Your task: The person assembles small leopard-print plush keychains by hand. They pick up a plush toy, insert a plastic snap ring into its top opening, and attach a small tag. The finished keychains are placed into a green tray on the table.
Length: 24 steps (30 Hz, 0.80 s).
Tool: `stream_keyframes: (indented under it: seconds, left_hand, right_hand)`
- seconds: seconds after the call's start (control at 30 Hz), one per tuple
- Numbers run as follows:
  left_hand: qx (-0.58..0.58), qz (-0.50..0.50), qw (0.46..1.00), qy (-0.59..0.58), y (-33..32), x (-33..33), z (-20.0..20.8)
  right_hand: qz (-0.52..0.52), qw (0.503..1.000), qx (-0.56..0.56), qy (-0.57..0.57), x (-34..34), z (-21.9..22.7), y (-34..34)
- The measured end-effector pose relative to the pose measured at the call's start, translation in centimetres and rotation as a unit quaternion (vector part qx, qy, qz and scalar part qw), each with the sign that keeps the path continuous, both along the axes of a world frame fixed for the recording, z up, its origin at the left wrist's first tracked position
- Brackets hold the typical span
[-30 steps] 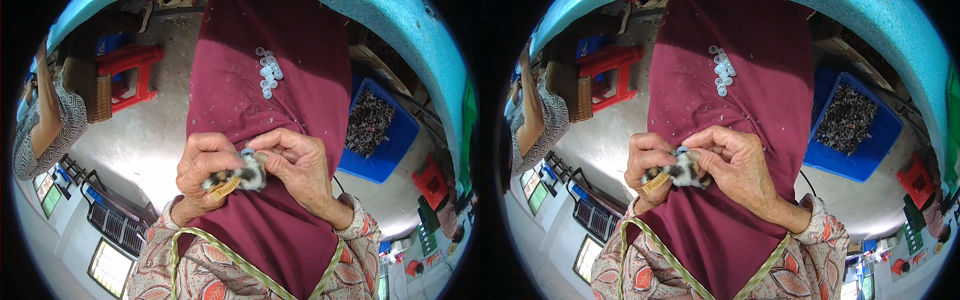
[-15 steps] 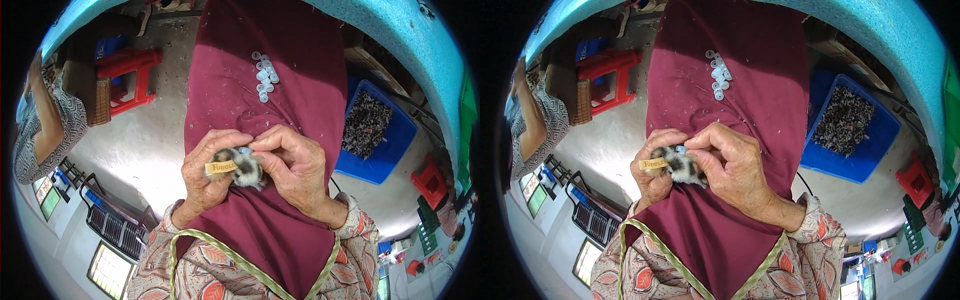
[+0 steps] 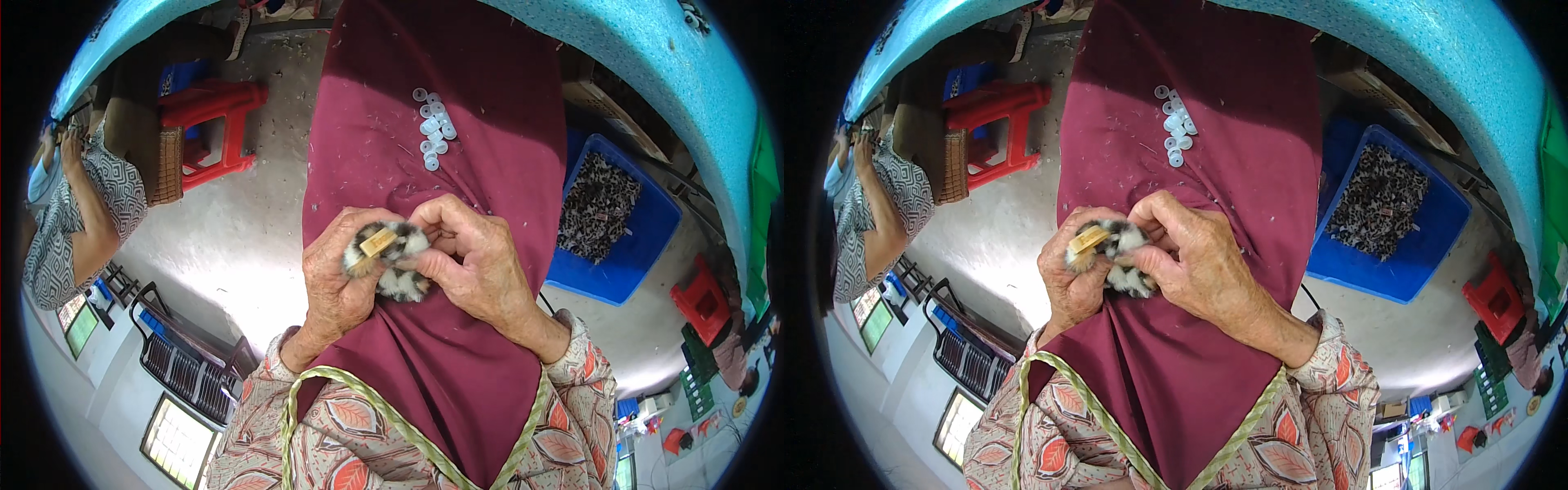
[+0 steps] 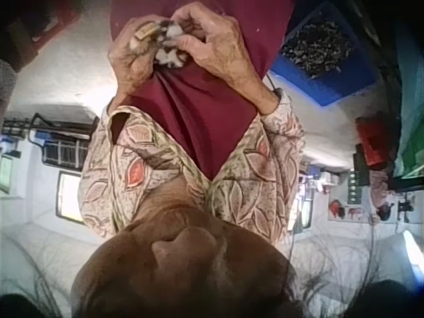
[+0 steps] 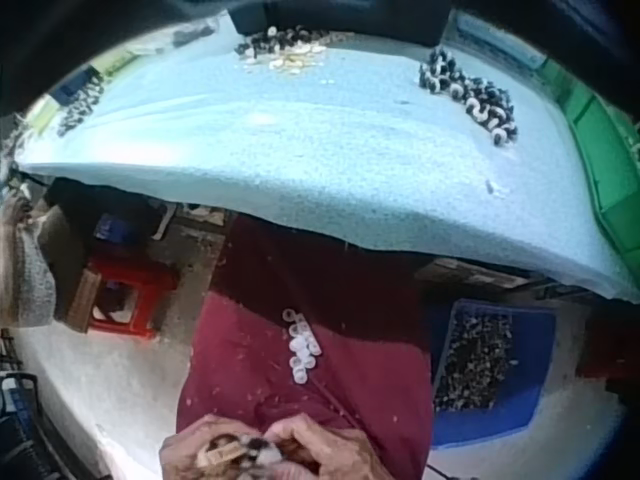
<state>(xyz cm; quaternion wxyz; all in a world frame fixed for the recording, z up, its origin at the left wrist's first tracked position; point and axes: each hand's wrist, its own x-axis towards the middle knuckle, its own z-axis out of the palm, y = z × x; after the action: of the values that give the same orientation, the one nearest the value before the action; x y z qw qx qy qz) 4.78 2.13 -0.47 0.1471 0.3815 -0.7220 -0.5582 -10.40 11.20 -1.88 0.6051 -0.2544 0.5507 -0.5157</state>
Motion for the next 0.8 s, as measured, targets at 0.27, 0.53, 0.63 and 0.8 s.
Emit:
stream_keyframes:
  seconds: [0.27,0.53,0.63,0.8]
  left_hand:
    - [0.029,0.001,0.998,-0.064,0.1,-0.2,0.3]
    - [0.111,-0.012,0.992,-0.053,-0.2,-0.1,0.6]
    - [0.019,-0.058,0.987,-0.147,-0.5,-0.3,1.3]
    - [-0.036,-0.092,0.988,-0.12,-0.5,-0.3,1.2]
  right_hand:
    - [-0.047,0.996,-0.02,0.072,0.8,-0.8,0.3]
    - [-0.089,0.996,0.003,0.032,1.6,-1.0,1.0]
    - [-0.046,0.998,0.049,0.007,1.4,-1.1,1.3]
    - [-0.006,0.998,0.055,-0.003,0.3,-0.4,1.2]
